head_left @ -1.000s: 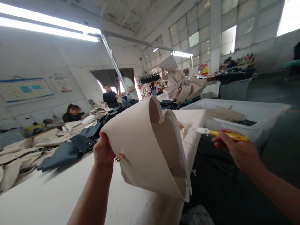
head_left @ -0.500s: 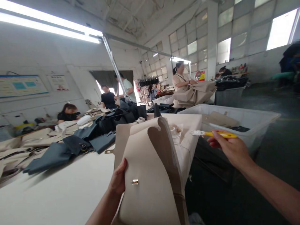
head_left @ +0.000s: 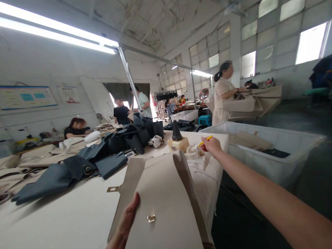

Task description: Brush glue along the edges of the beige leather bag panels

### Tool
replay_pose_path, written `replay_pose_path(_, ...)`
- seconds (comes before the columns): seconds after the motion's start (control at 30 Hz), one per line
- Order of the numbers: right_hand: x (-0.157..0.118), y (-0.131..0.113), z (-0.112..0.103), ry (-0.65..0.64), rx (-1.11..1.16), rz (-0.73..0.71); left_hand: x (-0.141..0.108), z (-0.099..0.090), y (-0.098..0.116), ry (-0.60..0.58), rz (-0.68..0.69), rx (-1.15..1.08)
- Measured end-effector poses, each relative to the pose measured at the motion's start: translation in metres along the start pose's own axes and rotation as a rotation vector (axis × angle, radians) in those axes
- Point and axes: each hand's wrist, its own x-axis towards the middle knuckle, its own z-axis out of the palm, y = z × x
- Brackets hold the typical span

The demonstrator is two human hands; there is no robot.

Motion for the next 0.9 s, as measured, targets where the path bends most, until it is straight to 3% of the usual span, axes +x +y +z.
replay_pose_path(0.13,0.021,0.009,0.028,0.008,-0.113,0.097,0.002,0.001,0.001,0.041,-0.028,-0.024)
replay_pose_path(0.23,0.030,0.011,0.033,0.023,-0.138,0.107,-0.001,0.004,0.002,0.073,-0.020,-0.006)
replay_pose_path(0.33,0.029,0.006,0.024,0.037,-0.126,0.078,-0.004,0.007,0.004,0.076,-0.020,0.009)
replay_pose_path(0.5,0.016,0.005,0.001,0.053,-0.121,0.039,-0.004,0.006,0.004,-0.021,-0.103,-0.037)
replay_pose_path(0.7,0.003,0.016,-0.016,0.083,-0.091,0.042,-0.014,0.016,0.010,-0.009,0.050,0.040)
replay_pose_path(0.8,-0.016,0.015,-0.030,0.100,-0.037,0.045,-0.019,0.021,0.014,-0.047,0.058,0.053)
replay_pose_path(0.9,-0.053,0.008,-0.049,0.072,0.058,0.051,-0.020,0.023,0.015,-0.028,0.072,0.057)
